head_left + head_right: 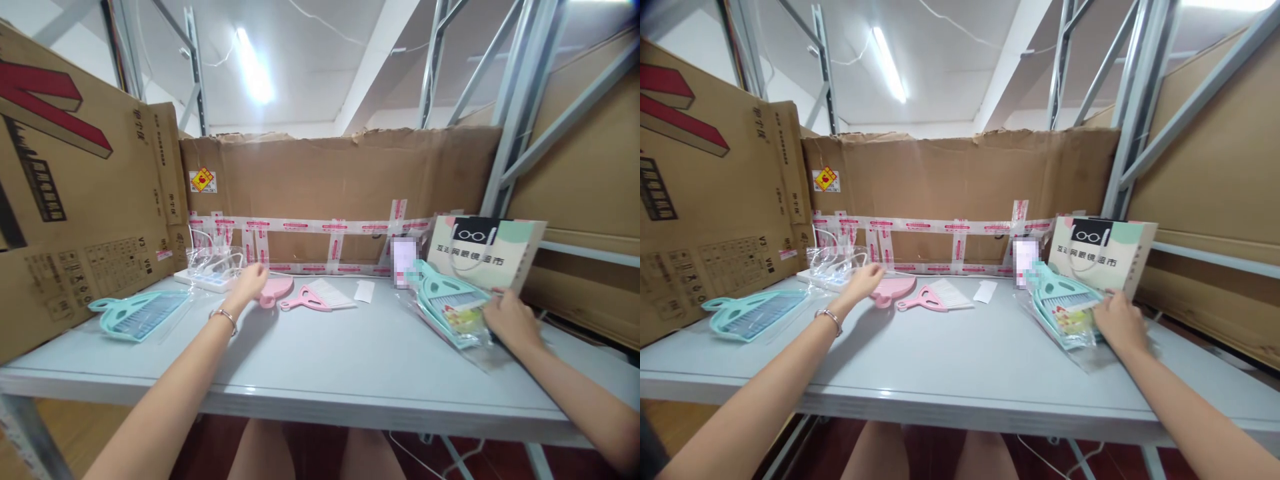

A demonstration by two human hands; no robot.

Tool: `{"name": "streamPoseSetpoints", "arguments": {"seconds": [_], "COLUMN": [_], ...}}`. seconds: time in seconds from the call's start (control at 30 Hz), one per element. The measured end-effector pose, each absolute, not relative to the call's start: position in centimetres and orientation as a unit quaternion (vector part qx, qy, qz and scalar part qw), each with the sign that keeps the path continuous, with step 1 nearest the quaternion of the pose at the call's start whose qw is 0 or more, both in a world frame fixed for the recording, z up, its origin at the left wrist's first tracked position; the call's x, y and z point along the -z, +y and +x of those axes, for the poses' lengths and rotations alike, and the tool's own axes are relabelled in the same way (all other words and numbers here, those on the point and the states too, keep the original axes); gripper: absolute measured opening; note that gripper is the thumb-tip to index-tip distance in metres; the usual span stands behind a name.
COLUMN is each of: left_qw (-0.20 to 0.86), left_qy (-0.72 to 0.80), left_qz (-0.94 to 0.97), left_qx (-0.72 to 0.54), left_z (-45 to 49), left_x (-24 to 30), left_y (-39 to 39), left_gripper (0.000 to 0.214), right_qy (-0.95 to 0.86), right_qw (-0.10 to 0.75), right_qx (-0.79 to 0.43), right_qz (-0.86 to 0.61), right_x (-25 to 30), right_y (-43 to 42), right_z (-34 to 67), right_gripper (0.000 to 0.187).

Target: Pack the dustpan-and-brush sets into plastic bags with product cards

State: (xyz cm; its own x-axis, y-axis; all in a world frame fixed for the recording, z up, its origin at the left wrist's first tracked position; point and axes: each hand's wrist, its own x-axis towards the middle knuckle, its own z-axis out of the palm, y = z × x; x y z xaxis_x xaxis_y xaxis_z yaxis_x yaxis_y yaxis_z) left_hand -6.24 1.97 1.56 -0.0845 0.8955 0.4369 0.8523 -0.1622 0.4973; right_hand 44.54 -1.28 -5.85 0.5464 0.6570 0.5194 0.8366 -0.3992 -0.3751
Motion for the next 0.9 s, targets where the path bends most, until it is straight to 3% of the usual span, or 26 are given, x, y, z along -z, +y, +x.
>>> {"name": "streamPoseSetpoints", "arguments": {"seconds": [0.13, 0.23, 0.33, 0.43, 0.5, 0.57, 0.63, 0.8, 0.9], "left_qw": [0.039, 0.007, -0.054, -0.129, -0.177, -0.212, -0.235, -0.284, -0.238], "left_qy": [0.662, 0.662, 0.658, 0.639, 0.616, 0.591, 0.569, 0.368, 0.271], "left_qz": [0.731, 0.744, 0.748, 0.753, 0.759, 0.767, 0.774, 0.843, 0.877], "left_qx": [-0.161, -0.092, -0.074, -0.091, -0.114, -0.135, -0.151, -0.271, -0.317], "left_z": [-2.9, -1.1, -0.8, -1.7, -2.5, -3.2, -3.6, -2.1, -0.5], "left_x": [-0.3, 0.3, 0.3, -0.7, -1.7, -2.7, -3.4, -3.3, -2.8], "left_y": [3.0, 3.3, 3.0, 1.9, 1.1, 0.3, -0.1, -0.2, -0.5], "left_gripper": [0.027, 0.033, 0.032, 0.017, 0.022, 0.03, 0.033, 0.027, 0.021], "right_qy": [-0.401, -0.383, -0.41, -0.451, -0.492, -0.54, -0.571, -0.613, -0.639], "right_qw": [0.377, 0.434, 0.527, 0.594, 0.626, 0.661, 0.682, 0.576, 0.505], "right_qx": [0.18, 0.225, 0.297, 0.349, 0.34, 0.255, 0.095, -0.247, -0.357], "right_qz": [-0.815, -0.784, -0.682, -0.567, -0.5, -0.454, -0.447, -0.481, -0.458], "right_x": [4.8, 4.1, 3.2, 1.8, 0.7, -0.1, -0.6, -0.7, -0.6], "right_y": [-1.8, -1.9, -2.0, -2.5, -2.8, -2.8, -2.1, 1.7, 3.0], "right_z": [43.7, 43.1, 42.2, 39.6, 36.8, 33.5, 30.2, 23.7, 22.1], "right_gripper": [0.045, 0.043, 0.038, 0.032, 0.029, 0.027, 0.025, 0.033, 0.041]}}
